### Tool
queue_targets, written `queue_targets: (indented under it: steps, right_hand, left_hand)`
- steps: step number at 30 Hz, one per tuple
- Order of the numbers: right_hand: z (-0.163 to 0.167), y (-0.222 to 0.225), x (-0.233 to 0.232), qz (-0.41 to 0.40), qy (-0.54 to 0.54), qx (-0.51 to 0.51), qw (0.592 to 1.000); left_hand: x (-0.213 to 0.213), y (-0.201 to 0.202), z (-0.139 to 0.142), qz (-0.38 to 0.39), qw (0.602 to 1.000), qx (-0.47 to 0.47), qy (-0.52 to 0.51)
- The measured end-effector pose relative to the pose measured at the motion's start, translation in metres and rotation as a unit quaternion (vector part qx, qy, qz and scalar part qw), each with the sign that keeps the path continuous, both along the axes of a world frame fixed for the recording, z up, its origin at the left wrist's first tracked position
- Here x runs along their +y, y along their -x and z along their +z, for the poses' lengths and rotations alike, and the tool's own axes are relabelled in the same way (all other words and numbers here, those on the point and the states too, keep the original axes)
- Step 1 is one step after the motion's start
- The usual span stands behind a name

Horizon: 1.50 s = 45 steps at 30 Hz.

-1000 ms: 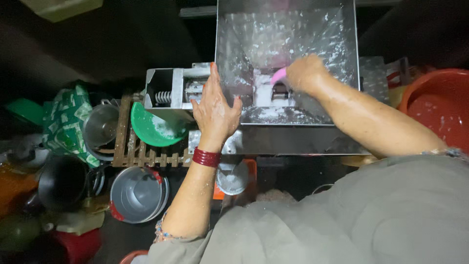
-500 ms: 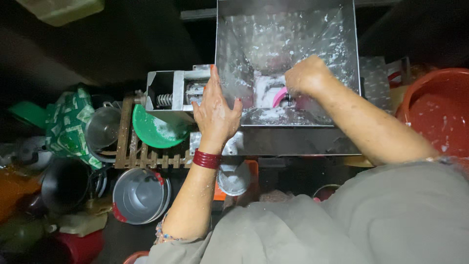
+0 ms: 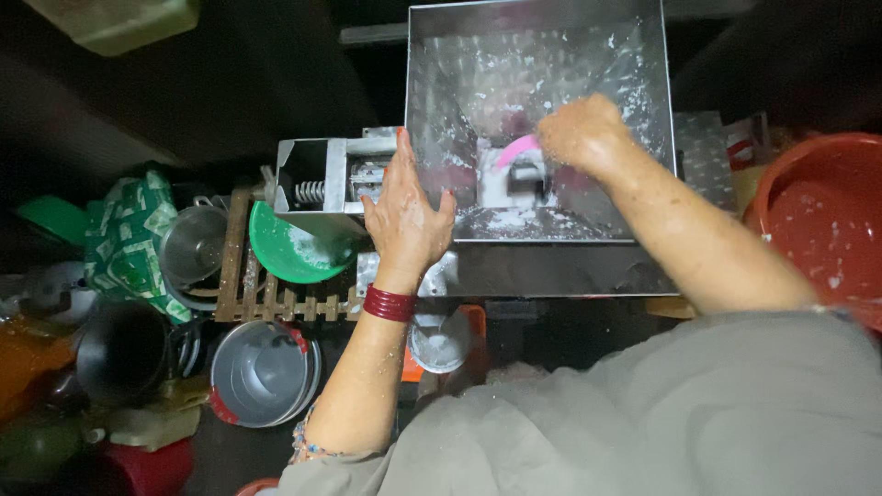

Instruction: The person operates a metal grinding machine, using a pink plastic spoon to push a white powdery substance through the hopper. They repeatedly scrape the sides of the hopper and add more powder from a green bowl to continue the process.

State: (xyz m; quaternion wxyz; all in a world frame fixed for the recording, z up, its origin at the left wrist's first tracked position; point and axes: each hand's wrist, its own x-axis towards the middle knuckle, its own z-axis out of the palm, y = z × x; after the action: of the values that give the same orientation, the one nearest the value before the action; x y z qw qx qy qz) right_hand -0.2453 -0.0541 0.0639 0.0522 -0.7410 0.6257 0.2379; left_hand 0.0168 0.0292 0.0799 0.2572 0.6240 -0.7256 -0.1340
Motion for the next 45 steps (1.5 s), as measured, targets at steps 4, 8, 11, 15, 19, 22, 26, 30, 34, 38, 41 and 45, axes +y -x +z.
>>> queue_targets:
  steps: [4,8,11,15,19,22,26,30,34,38,41,45]
  right_hand:
    - [0.001,0.001,0.008,0.062,0.006,0.045,0.997]
    - [0.007,0.000,0.007,-0.116,-0.126,-0.006,0.985]
    - [0.010,0.000,0.002,-0.084,-0.041,-0.044,0.995]
    - [0.002,-0.005,-0.002,-0.023,-0.023,-0.012,0.999]
    - [-0.007,0.000,-0.005,-0.028,-0.064,0.008,0.998]
    - [-0.012,0.004,-0.005,-0.011,0.002,0.031,0.999]
    - [-0.018,0.000,-0.001,0.102,0.036,0.069,0.992]
    - [-0.013,0.006,-0.003,0.021,-0.046,0.043,0.998]
    - [-0.009,0.012,-0.006,-0.049,-0.019,0.004,0.999]
    - [-0.013,-0.006,-0.004,0.046,0.012,-0.020,0.999]
    - [-0.007,-0.012,-0.003,-0.008,-0.014,-0.047,0.999]
    - [0.008,-0.002,-0.001,-0.075,-0.074,-0.026,0.994]
  left_hand:
    - [0.001,0.001,0.000,0.005,1.000,0.012,-0.020]
    - [0.001,0.000,0.000,-0.005,1.000,0.011,-0.001]
    - [-0.001,0.001,0.001,-0.004,1.000,0.007,0.000]
    - [0.001,0.001,0.001,0.002,1.000,0.008,-0.013]
    - [-0.001,0.000,-0.001,-0.002,1.000,0.002,-0.013]
    - [-0.001,-0.001,-0.002,-0.002,1.000,-0.001,0.005]
    - [0.001,0.000,-0.002,-0.001,1.000,0.006,-0.008]
    - [0.001,-0.001,-0.001,0.002,1.000,0.005,-0.023]
    - [0.001,-0.001,-0.003,-0.006,1.000,0.013,-0.001]
    - [0.000,0.000,-0.003,-0.005,1.000,0.018,0.007]
    - [0.001,-0.001,-0.003,-0.006,1.000,0.023,-0.004]
    - [0.000,0.000,-0.003,-0.002,1.000,0.013,-0.001]
